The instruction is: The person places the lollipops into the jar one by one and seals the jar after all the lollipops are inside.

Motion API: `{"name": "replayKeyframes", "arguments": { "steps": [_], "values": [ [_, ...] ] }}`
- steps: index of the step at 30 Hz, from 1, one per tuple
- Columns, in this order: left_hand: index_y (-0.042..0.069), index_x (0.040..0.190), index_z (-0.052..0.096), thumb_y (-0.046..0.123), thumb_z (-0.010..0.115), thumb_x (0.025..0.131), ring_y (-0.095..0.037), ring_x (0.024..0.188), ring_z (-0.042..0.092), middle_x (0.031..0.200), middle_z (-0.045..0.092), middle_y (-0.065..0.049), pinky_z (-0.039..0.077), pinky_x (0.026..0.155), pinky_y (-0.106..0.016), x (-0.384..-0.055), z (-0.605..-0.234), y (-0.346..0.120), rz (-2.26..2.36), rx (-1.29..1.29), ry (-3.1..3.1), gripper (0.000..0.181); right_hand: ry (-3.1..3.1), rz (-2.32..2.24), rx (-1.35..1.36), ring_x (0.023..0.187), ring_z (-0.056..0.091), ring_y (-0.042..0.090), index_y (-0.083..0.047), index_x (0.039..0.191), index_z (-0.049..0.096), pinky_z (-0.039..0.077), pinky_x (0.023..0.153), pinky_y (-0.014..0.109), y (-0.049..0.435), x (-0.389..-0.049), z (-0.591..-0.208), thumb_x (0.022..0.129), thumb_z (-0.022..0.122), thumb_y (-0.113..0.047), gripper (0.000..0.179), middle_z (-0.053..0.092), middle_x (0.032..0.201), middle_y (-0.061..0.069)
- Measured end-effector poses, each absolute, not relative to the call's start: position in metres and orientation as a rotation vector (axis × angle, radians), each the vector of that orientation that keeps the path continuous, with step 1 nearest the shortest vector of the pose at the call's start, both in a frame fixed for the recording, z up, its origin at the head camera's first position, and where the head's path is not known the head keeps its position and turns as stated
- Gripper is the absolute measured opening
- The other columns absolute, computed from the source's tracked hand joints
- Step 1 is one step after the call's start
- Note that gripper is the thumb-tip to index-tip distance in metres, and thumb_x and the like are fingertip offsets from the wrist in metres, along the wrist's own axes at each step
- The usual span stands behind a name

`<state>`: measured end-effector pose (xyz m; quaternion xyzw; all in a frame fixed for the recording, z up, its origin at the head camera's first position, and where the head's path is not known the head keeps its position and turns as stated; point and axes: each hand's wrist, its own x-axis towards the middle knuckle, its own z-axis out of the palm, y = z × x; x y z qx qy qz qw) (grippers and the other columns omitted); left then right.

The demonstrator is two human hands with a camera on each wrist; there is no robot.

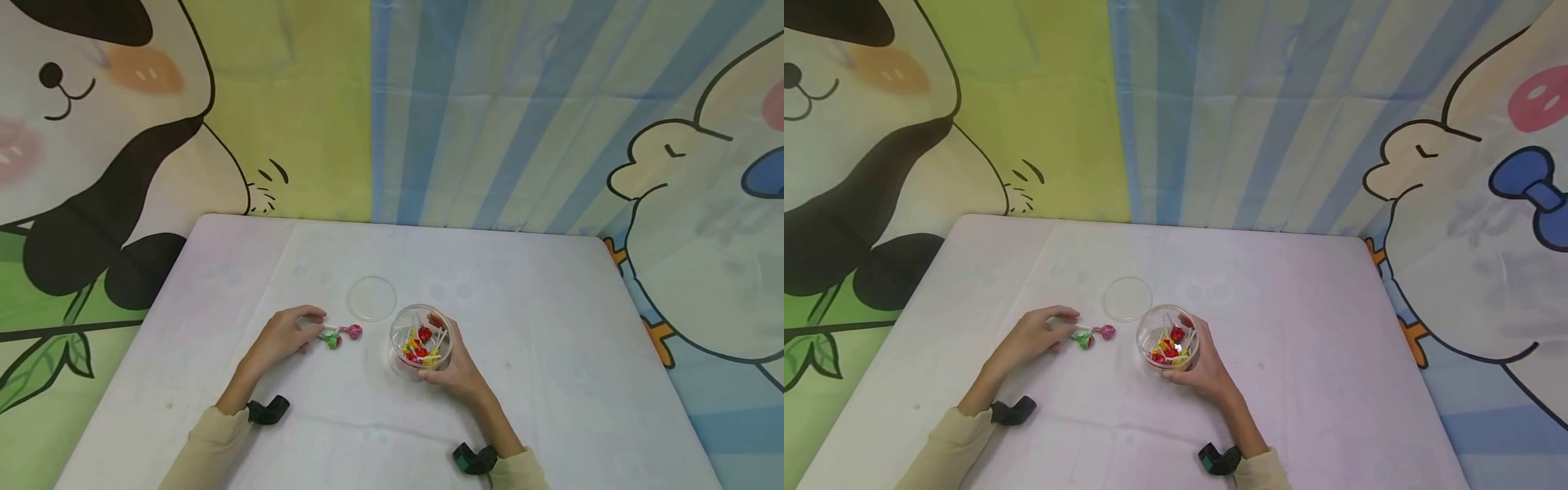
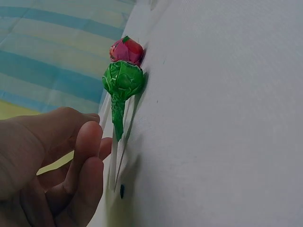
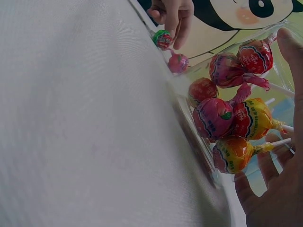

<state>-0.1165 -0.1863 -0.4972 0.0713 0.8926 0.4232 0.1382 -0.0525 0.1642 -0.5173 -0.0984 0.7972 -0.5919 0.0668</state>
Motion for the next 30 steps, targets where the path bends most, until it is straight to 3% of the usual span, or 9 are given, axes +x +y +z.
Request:
{"name": "replayKeyframes", "arguments": {
  "steps": [3,14,24,30],
  "values": [
    [0.014,0.116,0.067,0.022,0.069,0.090,-0.016,0.052,0.060,0.076,0.070,-0.003,0.046,0.052,-0.026,-0.118,-0.498,-0.184,1.225,0.216,2.571,0.027,2.401,-1.790,-0.300,0.140,0.037,0.034,-0.026,0.149,0.024,0.024,0.113,0.062,0.164,-0.053,-0.518,0.067,0.087,-0.021,0.103,0.039,0.149,0.010],
    [0.014,0.112,0.069,0.019,0.068,0.090,-0.014,0.051,0.059,0.097,0.069,-0.004,0.045,0.050,-0.026,-0.119,-0.501,-0.179,1.199,0.199,2.567,0.022,2.406,-1.789,-0.299,0.140,0.037,0.034,-0.027,0.148,0.025,0.025,0.113,0.063,0.164,-0.053,-0.517,0.067,0.086,-0.018,0.102,0.039,0.149,0.009],
    [0.015,0.107,0.071,0.028,0.067,0.092,-0.016,0.051,0.058,0.065,0.067,-0.003,0.047,0.052,-0.027,-0.124,-0.501,-0.177,1.302,0.183,2.490,0.021,2.412,-1.787,-0.305,0.141,0.036,0.035,-0.028,0.148,0.025,0.024,0.113,0.064,0.165,-0.053,-0.518,0.067,0.086,-0.020,0.102,0.039,0.150,0.009],
    [0.012,0.106,0.072,0.029,0.070,0.089,-0.016,0.056,0.064,0.069,0.071,-0.003,0.049,0.053,-0.026,-0.126,-0.501,-0.174,1.440,0.147,2.403,0.024,2.419,-1.781,-0.303,0.140,0.037,0.034,-0.029,0.148,0.025,0.025,0.113,0.064,0.164,-0.053,-0.519,0.067,0.086,-0.021,0.102,0.039,0.150,0.008]
  ]
}}
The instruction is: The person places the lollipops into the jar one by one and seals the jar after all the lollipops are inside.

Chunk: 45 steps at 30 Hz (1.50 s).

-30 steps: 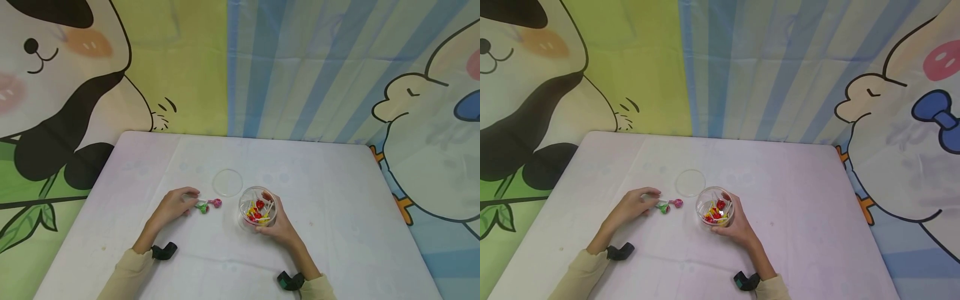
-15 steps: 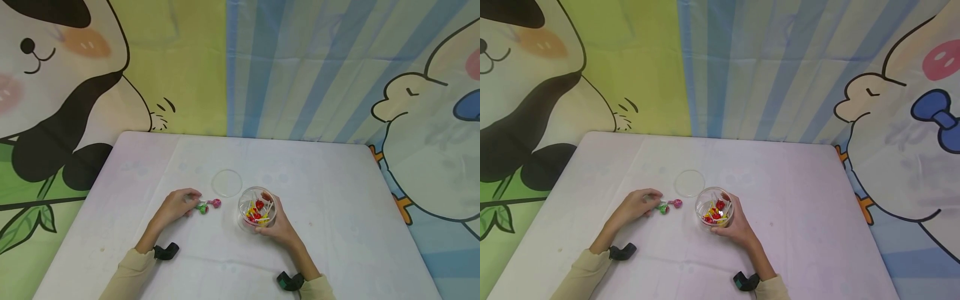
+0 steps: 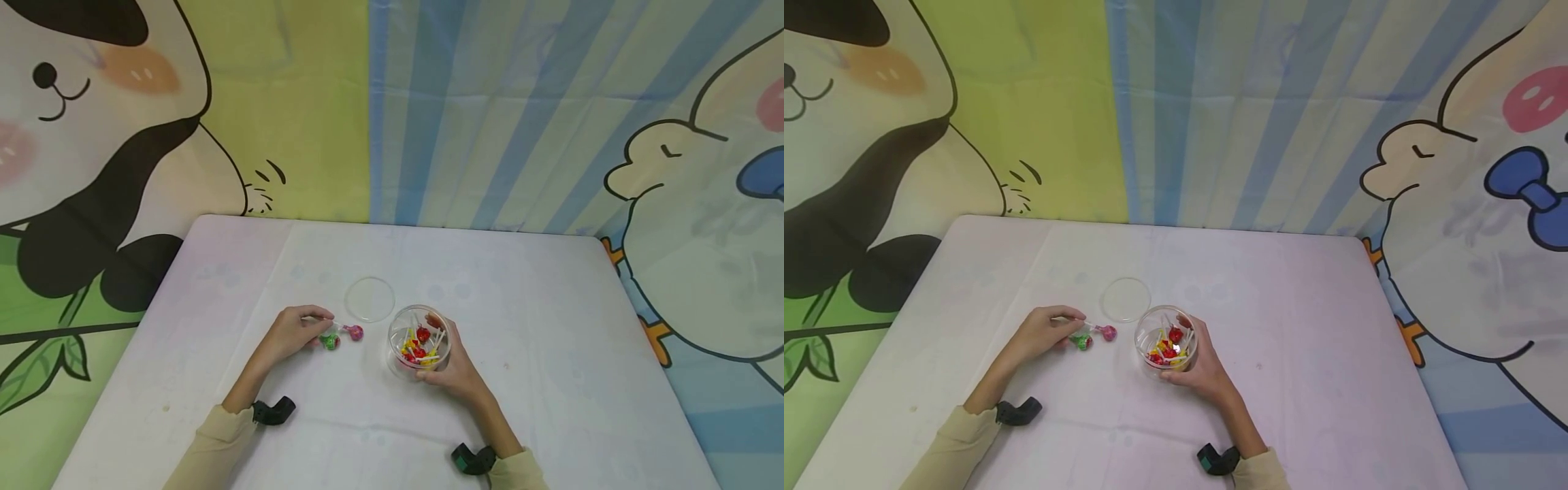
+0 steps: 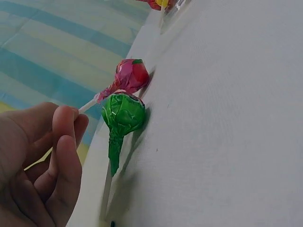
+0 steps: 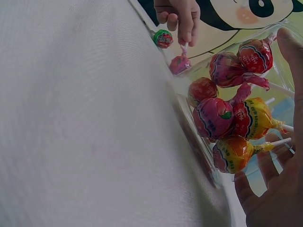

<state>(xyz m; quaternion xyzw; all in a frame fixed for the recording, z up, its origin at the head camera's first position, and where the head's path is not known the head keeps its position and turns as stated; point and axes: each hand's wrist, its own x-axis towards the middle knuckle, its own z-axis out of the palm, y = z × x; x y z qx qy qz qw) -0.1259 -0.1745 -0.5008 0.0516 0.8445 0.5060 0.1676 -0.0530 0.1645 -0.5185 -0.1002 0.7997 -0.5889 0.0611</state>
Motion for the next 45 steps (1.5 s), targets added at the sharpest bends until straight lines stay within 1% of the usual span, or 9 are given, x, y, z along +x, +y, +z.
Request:
{"name": "replayKeyframes", "arguments": {
  "steps": [5,11,17,22,25,29,31,37,45],
  "values": [
    [0.012,0.103,0.072,0.034,0.074,0.085,-0.017,0.056,0.065,0.065,0.070,-0.004,0.048,0.055,-0.026,-0.125,-0.495,-0.173,1.572,0.067,2.336,0.028,2.418,-1.775,-0.290,0.140,0.037,0.034,-0.028,0.148,0.024,0.025,0.113,0.063,0.164,-0.053,-0.518,0.068,0.086,-0.021,0.102,0.039,0.150,0.008],
    [0.004,0.105,0.069,0.032,0.075,0.085,-0.013,0.054,0.059,0.065,0.068,-0.004,0.051,0.058,-0.027,-0.115,-0.475,-0.169,1.822,0.086,2.187,0.035,2.418,-1.772,-0.294,0.140,0.037,0.034,-0.028,0.148,0.024,0.024,0.114,0.063,0.164,-0.053,-0.518,0.067,0.086,-0.018,0.102,0.039,0.149,0.008],
    [0.003,0.100,0.068,0.021,0.073,0.087,-0.009,0.050,0.055,0.060,0.064,0.005,0.049,0.057,-0.027,-0.098,-0.447,-0.158,1.949,0.186,2.113,0.023,2.427,-1.767,-0.290,0.139,0.038,0.034,-0.027,0.148,0.024,0.024,0.113,0.064,0.164,-0.053,-0.519,0.068,0.086,-0.019,0.102,0.040,0.148,0.009],
    [0.003,0.096,0.067,0.015,0.070,0.089,-0.009,0.049,0.053,0.054,0.059,0.006,0.048,0.056,-0.028,-0.083,-0.430,-0.148,1.976,0.306,2.091,0.014,2.431,-1.759,-0.285,0.139,0.038,0.034,-0.025,0.149,0.024,0.026,0.113,0.063,0.164,-0.053,-0.519,0.068,0.086,-0.017,0.102,0.040,0.148,0.010],
    [-0.001,0.096,0.066,0.010,0.069,0.089,-0.009,0.049,0.053,0.055,0.058,0.006,0.046,0.053,-0.028,-0.076,-0.426,-0.141,2.001,0.412,2.071,0.013,2.434,-1.753,-0.297,0.139,0.039,0.032,-0.025,0.149,0.024,0.030,0.113,0.056,0.164,-0.053,-0.519,0.068,0.085,-0.016,0.102,0.039,0.149,0.010],
    [-0.001,0.097,0.066,0.009,0.068,0.089,-0.009,0.050,0.053,0.053,0.056,0.006,0.043,0.050,-0.027,-0.070,-0.425,-0.133,1.995,0.499,2.040,0.013,2.418,-1.764,-0.309,0.138,0.040,0.030,-0.026,0.149,0.023,0.036,0.111,0.033,0.165,-0.053,-0.519,0.069,0.085,-0.014,0.102,0.037,0.151,0.011],
    [0.001,0.097,0.066,0.011,0.069,0.089,-0.008,0.050,0.053,0.053,0.056,0.006,0.042,0.049,-0.026,-0.070,-0.428,-0.129,1.975,0.493,2.039,0.014,2.408,-1.771,-0.305,0.138,0.041,0.031,-0.026,0.149,0.023,0.037,0.111,0.031,0.165,-0.053,-0.519,0.069,0.085,-0.015,0.102,0.037,0.151,0.012],
    [0.004,0.098,0.068,0.016,0.071,0.088,-0.007,0.050,0.053,0.053,0.057,0.004,0.043,0.049,-0.024,-0.073,-0.437,-0.118,1.934,0.428,2.053,0.015,2.402,-1.777,-0.287,0.138,0.040,0.032,-0.026,0.148,0.023,0.033,0.112,0.057,0.164,-0.052,-0.519,0.069,0.085,-0.024,0.101,0.038,0.150,0.010],
    [0.005,0.100,0.069,0.021,0.072,0.088,-0.009,0.050,0.054,0.052,0.058,-0.002,0.040,0.048,-0.024,-0.079,-0.445,-0.106,1.867,0.434,2.120,0.021,2.409,-1.796,-0.293,0.138,0.039,0.035,-0.024,0.148,0.024,0.030,0.111,0.061,0.164,-0.053,-0.520,0.067,0.086,-0.021,0.102,0.039,0.148,0.013]
  ]
}}
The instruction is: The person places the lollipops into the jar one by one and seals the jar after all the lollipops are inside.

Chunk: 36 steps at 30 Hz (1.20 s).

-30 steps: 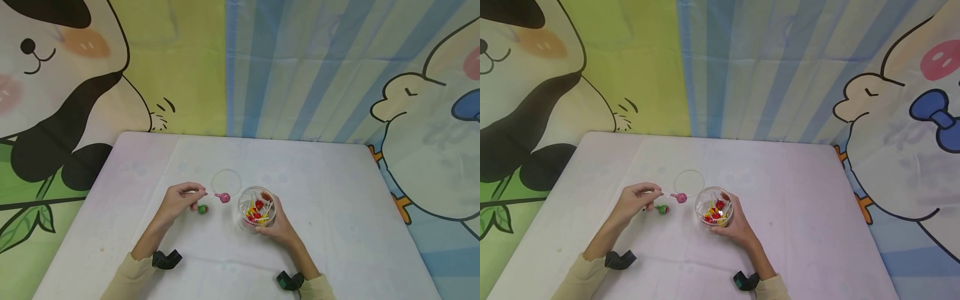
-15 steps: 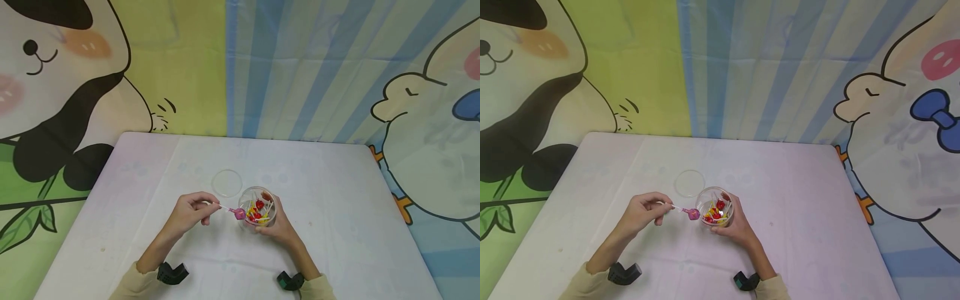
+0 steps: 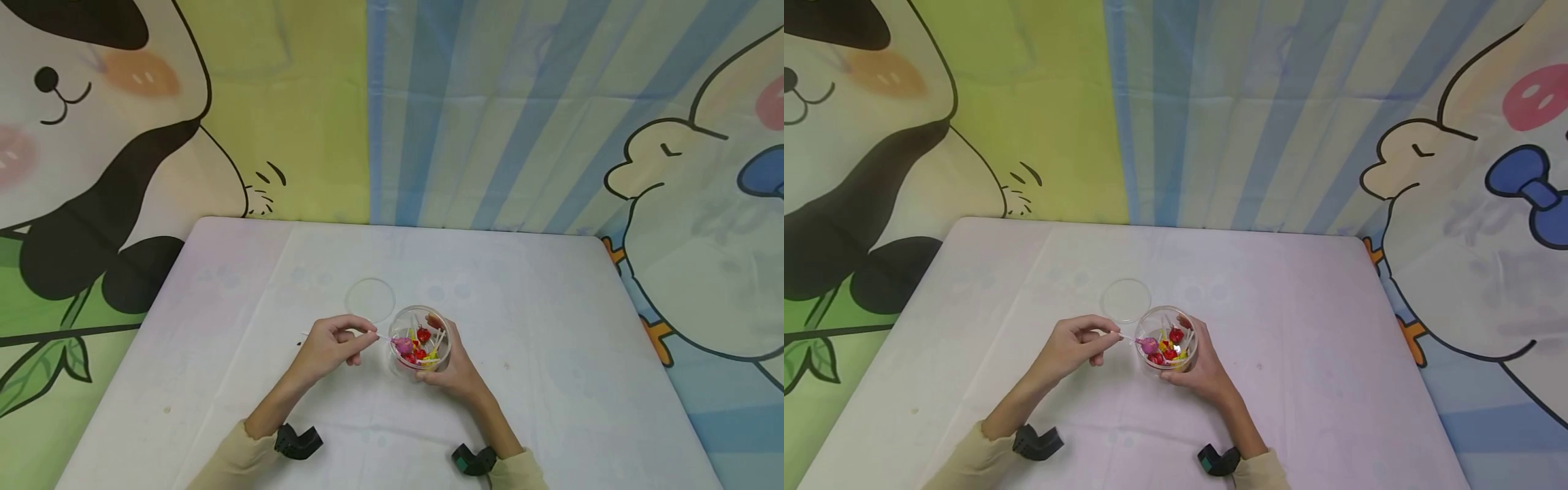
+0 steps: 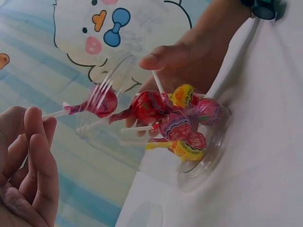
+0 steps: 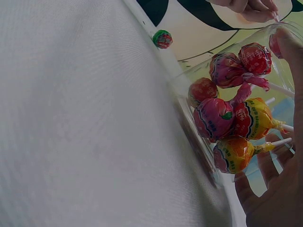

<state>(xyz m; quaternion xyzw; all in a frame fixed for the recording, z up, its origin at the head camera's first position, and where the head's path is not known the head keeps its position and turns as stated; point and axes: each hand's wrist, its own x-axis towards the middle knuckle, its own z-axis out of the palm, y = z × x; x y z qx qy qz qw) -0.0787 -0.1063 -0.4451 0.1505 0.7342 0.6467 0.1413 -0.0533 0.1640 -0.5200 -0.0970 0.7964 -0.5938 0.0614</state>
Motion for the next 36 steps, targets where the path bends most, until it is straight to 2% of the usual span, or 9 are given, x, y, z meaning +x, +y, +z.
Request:
{"name": "replayKeyframes", "arguments": {
  "steps": [6,14,23,27,31,36],
  "values": [
    [0.011,0.099,0.071,0.026,0.072,0.087,-0.010,0.050,0.056,0.054,0.060,-0.009,0.042,0.048,-0.023,-0.082,-0.447,-0.100,1.816,0.429,2.162,0.018,2.416,-1.786,-0.289,0.139,0.039,0.035,-0.023,0.148,0.024,0.029,0.112,0.062,0.164,-0.052,-0.520,0.067,0.086,-0.018,0.102,0.040,0.148,0.011],
    [0.017,0.099,0.072,0.032,0.072,0.087,-0.012,0.051,0.057,0.055,0.061,-0.006,0.038,0.047,-0.021,-0.086,-0.447,-0.091,1.722,0.455,2.208,0.020,2.418,-1.783,-0.302,0.137,0.041,0.035,-0.025,0.148,0.023,0.031,0.110,0.062,0.164,-0.052,-0.521,0.068,0.086,-0.020,0.102,0.040,0.148,0.010],
    [0.013,0.102,0.073,0.035,0.073,0.086,-0.025,0.052,0.061,0.053,0.060,-0.007,0.034,0.045,-0.021,-0.087,-0.448,-0.088,1.699,0.438,2.263,0.027,2.403,-1.804,-0.300,0.137,0.041,0.034,-0.023,0.148,0.024,0.029,0.111,0.063,0.163,-0.052,-0.518,0.067,0.086,-0.020,0.102,0.041,0.147,0.010],
    [0.014,0.101,0.073,0.035,0.073,0.086,-0.025,0.052,0.060,0.053,0.060,-0.006,0.033,0.044,-0.021,-0.088,-0.448,-0.088,1.699,0.437,2.275,0.025,2.393,-1.818,-0.293,0.136,0.042,0.034,-0.022,0.148,0.024,0.028,0.112,0.062,0.163,-0.051,-0.517,0.067,0.086,-0.018,0.103,0.041,0.146,0.010],
    [0.017,0.101,0.072,0.034,0.073,0.086,-0.024,0.052,0.060,0.054,0.061,-0.006,0.036,0.044,-0.021,-0.088,-0.448,-0.092,1.706,0.433,2.287,0.023,2.405,-1.798,-0.282,0.136,0.041,0.032,-0.023,0.149,0.022,0.028,0.113,0.062,0.163,-0.052,-0.516,0.068,0.086,-0.020,0.103,0.040,0.147,0.010],
    [0.017,0.102,0.072,0.034,0.073,0.086,-0.032,0.055,0.062,0.054,0.062,-0.003,0.039,0.045,-0.023,-0.088,-0.450,-0.105,1.721,0.378,2.303,0.023,2.407,-1.790,-0.299,0.138,0.040,0.033,-0.024,0.149,0.023,0.027,0.113,0.060,0.163,-0.052,-0.517,0.068,0.086,-0.017,0.103,0.040,0.148,0.012]
  ]
}}
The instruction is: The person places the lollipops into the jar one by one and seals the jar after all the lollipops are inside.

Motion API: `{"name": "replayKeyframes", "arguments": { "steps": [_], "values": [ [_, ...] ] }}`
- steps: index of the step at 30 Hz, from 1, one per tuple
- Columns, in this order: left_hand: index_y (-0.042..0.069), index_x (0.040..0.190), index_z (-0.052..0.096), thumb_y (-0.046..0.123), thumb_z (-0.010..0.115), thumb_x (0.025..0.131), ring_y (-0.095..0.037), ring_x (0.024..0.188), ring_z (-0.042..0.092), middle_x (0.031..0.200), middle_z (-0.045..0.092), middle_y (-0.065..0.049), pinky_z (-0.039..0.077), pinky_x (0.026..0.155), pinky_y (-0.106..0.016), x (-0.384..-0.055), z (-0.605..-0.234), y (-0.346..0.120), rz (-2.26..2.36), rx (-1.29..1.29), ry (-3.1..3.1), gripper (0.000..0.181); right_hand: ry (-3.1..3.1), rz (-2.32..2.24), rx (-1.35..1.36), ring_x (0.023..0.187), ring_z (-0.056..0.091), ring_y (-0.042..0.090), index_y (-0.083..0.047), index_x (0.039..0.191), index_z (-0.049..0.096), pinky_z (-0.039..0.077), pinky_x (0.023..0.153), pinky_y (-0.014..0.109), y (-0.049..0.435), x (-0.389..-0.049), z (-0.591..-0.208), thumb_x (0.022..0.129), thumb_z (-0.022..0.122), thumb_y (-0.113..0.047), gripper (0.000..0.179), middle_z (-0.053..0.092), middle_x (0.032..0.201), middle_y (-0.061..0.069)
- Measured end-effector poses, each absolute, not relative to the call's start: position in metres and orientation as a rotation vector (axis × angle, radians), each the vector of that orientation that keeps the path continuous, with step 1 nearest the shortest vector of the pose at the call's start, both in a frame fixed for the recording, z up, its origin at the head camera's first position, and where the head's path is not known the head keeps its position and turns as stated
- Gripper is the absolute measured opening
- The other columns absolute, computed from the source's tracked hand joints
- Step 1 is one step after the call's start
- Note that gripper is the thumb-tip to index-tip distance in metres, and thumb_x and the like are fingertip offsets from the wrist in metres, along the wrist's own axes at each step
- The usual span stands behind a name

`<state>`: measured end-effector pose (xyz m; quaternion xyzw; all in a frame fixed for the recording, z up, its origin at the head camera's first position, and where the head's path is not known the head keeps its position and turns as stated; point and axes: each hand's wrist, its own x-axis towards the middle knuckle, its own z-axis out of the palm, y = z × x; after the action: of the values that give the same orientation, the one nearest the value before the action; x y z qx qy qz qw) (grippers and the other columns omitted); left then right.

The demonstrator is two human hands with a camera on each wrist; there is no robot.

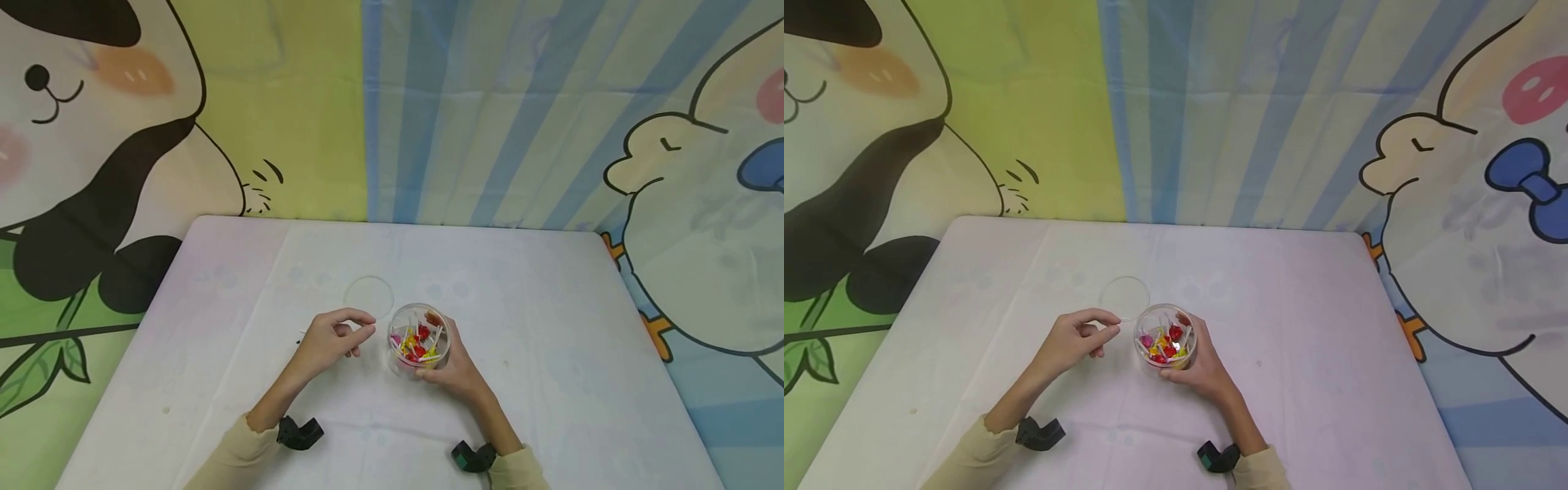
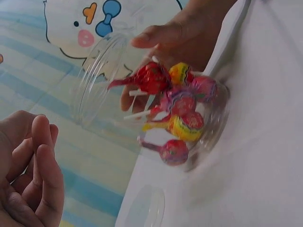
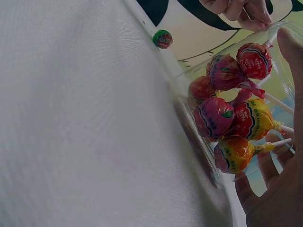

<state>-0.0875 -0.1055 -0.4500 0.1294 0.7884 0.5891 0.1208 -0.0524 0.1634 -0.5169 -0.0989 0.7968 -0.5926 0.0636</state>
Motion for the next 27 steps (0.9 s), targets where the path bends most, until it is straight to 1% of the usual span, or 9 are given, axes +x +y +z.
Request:
{"name": "replayKeyframes", "arguments": {
  "steps": [4,7,11,12,15,18,21,24,27],
  "values": [
    [0.020,0.101,0.072,0.034,0.073,0.086,-0.034,0.058,0.063,0.055,0.062,-0.002,0.044,0.049,-0.025,-0.088,-0.454,-0.121,1.729,0.305,2.329,0.020,2.411,-1.783,-0.306,0.138,0.040,0.030,-0.025,0.149,0.023,0.030,0.114,0.052,0.164,-0.054,-0.517,0.068,0.085,-0.013,0.103,0.040,0.148,0.010],
    [0.017,0.102,0.072,0.034,0.073,0.087,-0.032,0.058,0.063,0.064,0.066,-0.008,0.048,0.052,-0.026,-0.087,-0.457,-0.135,1.737,0.242,2.341,0.023,2.420,-1.765,-0.301,0.138,0.040,0.029,-0.025,0.149,0.022,0.031,0.114,0.049,0.164,-0.054,-0.516,0.069,0.085,-0.014,0.102,0.040,0.148,0.009],
    [0.012,0.107,0.071,0.035,0.073,0.086,-0.032,0.061,0.064,0.073,0.069,-0.017,0.052,0.057,-0.027,-0.086,-0.460,-0.153,1.732,0.138,2.347,0.032,2.418,-1.758,-0.288,0.140,0.038,0.031,-0.022,0.149,0.022,0.030,0.114,0.055,0.163,-0.053,-0.516,0.069,0.085,-0.019,0.102,0.038,0.150,0.010],
    [0.010,0.108,0.070,0.036,0.073,0.086,-0.032,0.061,0.065,0.078,0.070,-0.017,0.052,0.057,-0.027,-0.085,-0.461,-0.157,1.730,0.119,2.349,0.034,2.416,-1.760,-0.283,0.140,0.038,0.030,-0.022,0.149,0.022,0.029,0.113,0.057,0.163,-0.053,-0.516,0.069,0.085,-0.020,0.102,0.038,0.150,0.010],
    [0.008,0.111,0.069,0.037,0.072,0.086,-0.028,0.061,0.065,0.083,0.071,-0.012,0.053,0.058,-0.028,-0.084,-0.462,-0.165,1.725,0.092,2.368,0.038,2.401,-1.781,-0.271,0.140,0.038,0.030,-0.022,0.149,0.023,0.026,0.114,0.059,0.164,-0.053,-0.516,0.068,0.086,-0.020,0.103,0.038,0.149,0.010],
    [0.006,0.111,0.069,0.035,0.072,0.087,-0.021,0.059,0.065,0.093,0.071,-0.003,0.053,0.058,-0.028,-0.083,-0.462,-0.170,1.739,0.082,2.373,0.038,2.392,-1.792,-0.269,0.140,0.037,0.031,-0.023,0.149,0.023,0.025,0.114,0.059,0.164,-0.052,-0.516,0.068,0.086,-0.020,0.103,0.039,0.149,0.011],
    [0.006,0.111,0.069,0.034,0.072,0.087,-0.016,0.057,0.064,0.094,0.070,-0.001,0.053,0.057,-0.028,-0.082,-0.462,-0.172,1.748,0.081,2.374,0.037,2.385,-1.797,-0.271,0.141,0.036,0.033,-0.023,0.149,0.022,0.024,0.115,0.060,0.163,-0.052,-0.516,0.068,0.086,-0.021,0.103,0.038,0.150,0.013],
    [0.006,0.111,0.069,0.033,0.072,0.087,-0.013,0.056,0.064,0.095,0.071,-0.005,0.053,0.057,-0.028,-0.081,-0.461,-0.173,1.758,0.080,2.364,0.037,2.388,-1.798,-0.271,0.141,0.036,0.034,-0.023,0.149,0.023,0.024,0.115,0.060,0.163,-0.052,-0.517,0.068,0.086,-0.023,0.102,0.038,0.150,0.014],
    [0.006,0.111,0.069,0.033,0.072,0.087,-0.015,0.056,0.064,0.098,0.071,-0.012,0.053,0.057,-0.028,-0.080,-0.461,-0.173,1.768,0.082,2.357,0.036,2.392,-1.797,-0.273,0.141,0.037,0.035,-0.024,0.149,0.023,0.024,0.115,0.061,0.163,-0.052,-0.517,0.068,0.086,-0.024,0.103,0.038,0.150,0.014]
  ]
}}
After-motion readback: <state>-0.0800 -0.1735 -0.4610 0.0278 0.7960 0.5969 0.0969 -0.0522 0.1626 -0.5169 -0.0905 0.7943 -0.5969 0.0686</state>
